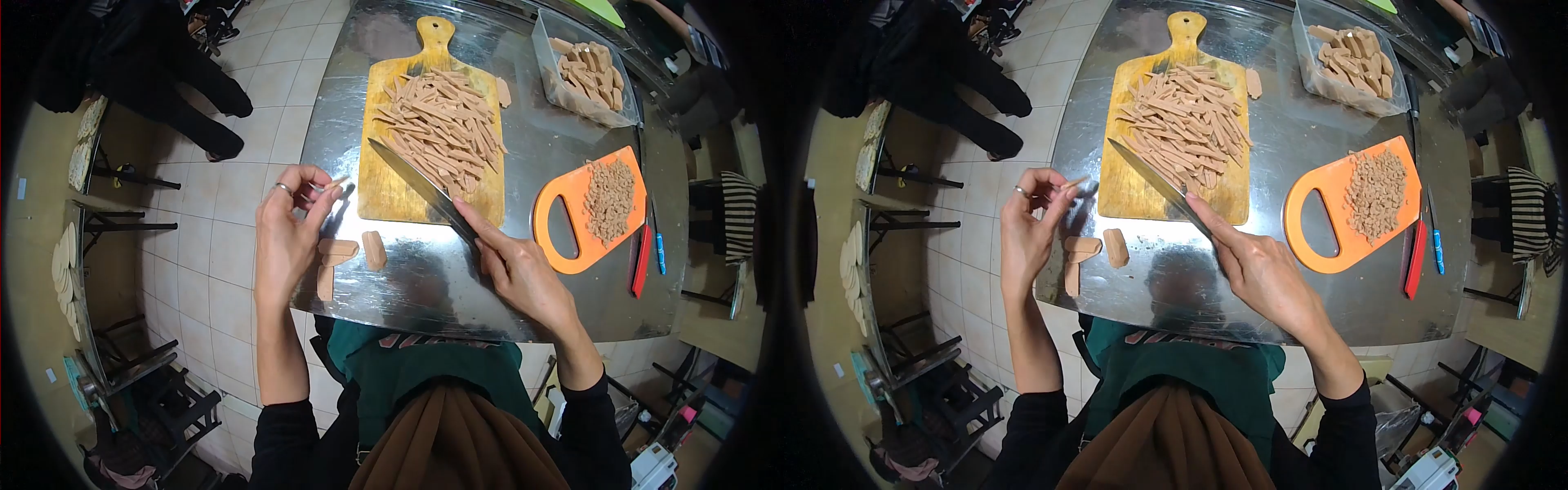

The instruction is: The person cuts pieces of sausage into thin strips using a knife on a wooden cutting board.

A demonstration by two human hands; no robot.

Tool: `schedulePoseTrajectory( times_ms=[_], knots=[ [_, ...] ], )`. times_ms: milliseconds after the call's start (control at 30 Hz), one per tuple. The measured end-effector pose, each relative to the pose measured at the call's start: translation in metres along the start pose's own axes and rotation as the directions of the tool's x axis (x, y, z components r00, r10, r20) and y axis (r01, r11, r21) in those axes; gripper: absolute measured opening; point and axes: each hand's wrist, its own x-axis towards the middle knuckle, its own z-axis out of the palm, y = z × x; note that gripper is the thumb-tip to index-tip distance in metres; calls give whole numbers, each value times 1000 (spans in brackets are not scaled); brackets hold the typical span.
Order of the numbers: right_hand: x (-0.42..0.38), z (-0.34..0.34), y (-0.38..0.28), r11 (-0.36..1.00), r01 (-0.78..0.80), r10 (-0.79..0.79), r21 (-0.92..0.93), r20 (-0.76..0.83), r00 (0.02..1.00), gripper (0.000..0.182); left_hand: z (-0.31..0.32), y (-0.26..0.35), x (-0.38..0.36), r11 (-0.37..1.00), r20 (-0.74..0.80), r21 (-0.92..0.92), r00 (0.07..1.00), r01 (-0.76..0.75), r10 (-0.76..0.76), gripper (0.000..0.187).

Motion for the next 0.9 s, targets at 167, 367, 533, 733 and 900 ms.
schedulePoseTrajectory(
  times_ms=[167,367,533,733,900],
  knots=[
    [1,1,0,1000,-14,14,15,7,1000,70,50,21,-11,911,-180,308,923,-275,340,13],
    [-1,0,0,1000,-3,3,13,-3,1000,75,82,21,-38,943,-92,273,970,-192,224,24],
    [-1,0,-1,1000,27,-27,2,-7,1000,76,72,11,-43,931,-173,326,958,-164,229,34],
    [-5,3,-5,997,81,-81,-16,-5,997,81,79,5,-33,935,-207,339,961,-106,184,37],
    [-4,2,-13,998,19,-17,-58,43,999,86,87,2,-30,935,-223,348,963,-68,153,43]
  ],
)
